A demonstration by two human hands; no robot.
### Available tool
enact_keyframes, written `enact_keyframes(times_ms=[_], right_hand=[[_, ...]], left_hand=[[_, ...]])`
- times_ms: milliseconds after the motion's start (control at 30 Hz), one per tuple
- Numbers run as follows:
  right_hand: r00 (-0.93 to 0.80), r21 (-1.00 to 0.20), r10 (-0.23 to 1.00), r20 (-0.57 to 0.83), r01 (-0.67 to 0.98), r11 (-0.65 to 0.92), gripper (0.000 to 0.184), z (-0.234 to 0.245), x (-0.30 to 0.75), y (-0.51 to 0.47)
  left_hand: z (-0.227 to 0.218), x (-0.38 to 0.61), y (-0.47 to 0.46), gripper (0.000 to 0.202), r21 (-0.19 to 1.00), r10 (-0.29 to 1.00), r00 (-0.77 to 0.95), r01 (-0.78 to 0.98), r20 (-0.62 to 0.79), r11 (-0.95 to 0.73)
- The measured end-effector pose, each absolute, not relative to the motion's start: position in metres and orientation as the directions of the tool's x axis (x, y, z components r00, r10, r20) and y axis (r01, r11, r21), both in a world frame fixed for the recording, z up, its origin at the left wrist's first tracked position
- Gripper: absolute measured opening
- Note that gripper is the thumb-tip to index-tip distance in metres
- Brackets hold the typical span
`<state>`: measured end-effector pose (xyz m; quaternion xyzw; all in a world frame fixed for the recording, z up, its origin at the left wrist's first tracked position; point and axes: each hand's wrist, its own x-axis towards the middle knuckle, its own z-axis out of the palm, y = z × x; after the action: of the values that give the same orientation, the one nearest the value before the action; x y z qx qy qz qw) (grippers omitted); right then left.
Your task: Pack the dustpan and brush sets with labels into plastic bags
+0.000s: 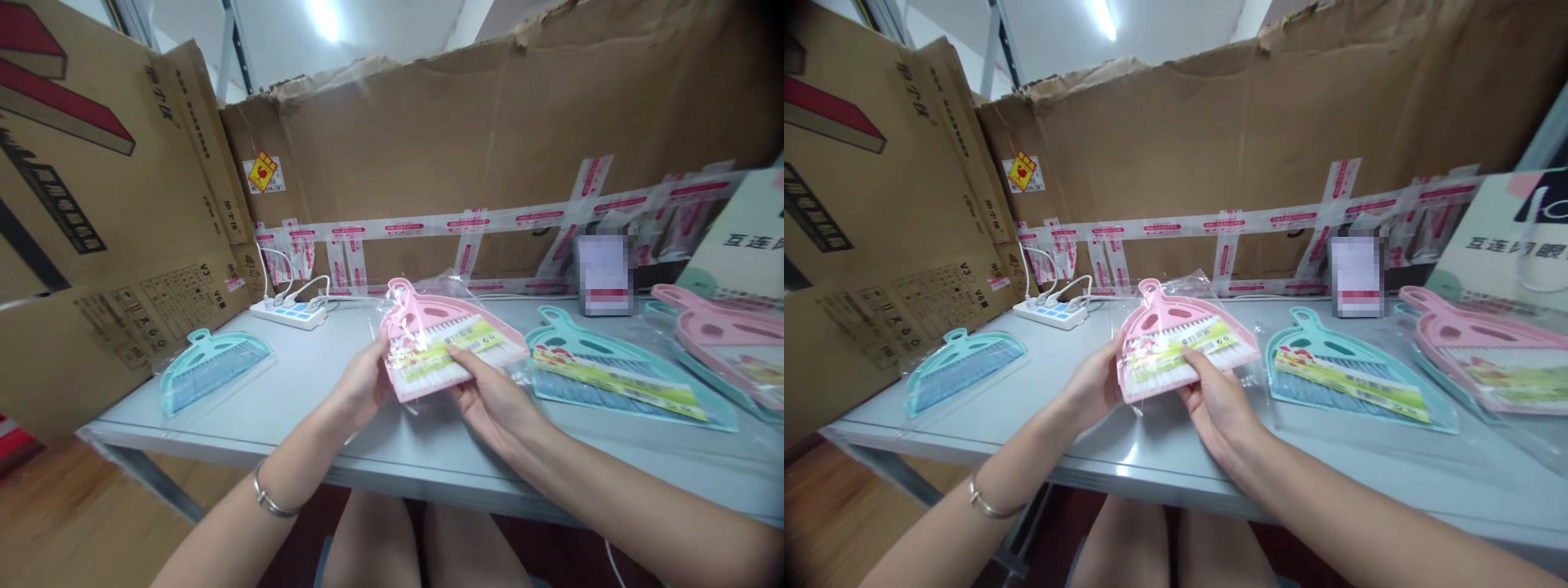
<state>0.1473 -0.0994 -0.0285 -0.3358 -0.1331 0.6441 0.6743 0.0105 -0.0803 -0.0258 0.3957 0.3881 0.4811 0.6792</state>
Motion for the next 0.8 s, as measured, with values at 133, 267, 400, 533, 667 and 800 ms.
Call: enact_keyframes(times_ms=[133,267,400,533,667,800], right_hand=[[0.177,-0.638,0.960,-0.215,-0.770,-0.001,0.027,-0.030,0.146,-0.086],[0.106,-0.678,0.971,-0.213,-0.732,-0.069,0.022,-0.032,0.148,-0.084],[-0.094,-0.723,0.967,-0.236,-0.648,-0.239,0.013,-0.030,0.159,-0.089],[-0.255,-0.758,0.922,-0.290,-0.528,-0.384,0.010,-0.022,0.184,-0.105],[-0.326,-0.879,0.885,-0.331,-0.235,-0.415,0.039,-0.017,0.217,-0.128],[-0.257,-0.975,0.951,-0.169,0.181,-0.124,0.047,-0.026,0.240,-0.141]], left_hand=[[-0.035,0.014,-0.088,0.041,0.924,0.914,0.391,-0.302,-0.105,0.236],[-0.037,0.010,-0.092,0.037,0.938,0.902,0.414,-0.249,-0.123,0.242],[-0.038,0.005,-0.091,0.029,0.939,0.920,0.359,-0.235,-0.158,0.253],[-0.039,-0.009,-0.091,0.027,0.928,0.926,0.335,-0.259,-0.173,0.267],[-0.040,-0.031,-0.096,0.027,0.932,0.930,0.282,-0.204,-0.236,0.298],[-0.039,-0.045,-0.100,0.030,0.935,0.901,0.324,-0.110,-0.288,0.338]])
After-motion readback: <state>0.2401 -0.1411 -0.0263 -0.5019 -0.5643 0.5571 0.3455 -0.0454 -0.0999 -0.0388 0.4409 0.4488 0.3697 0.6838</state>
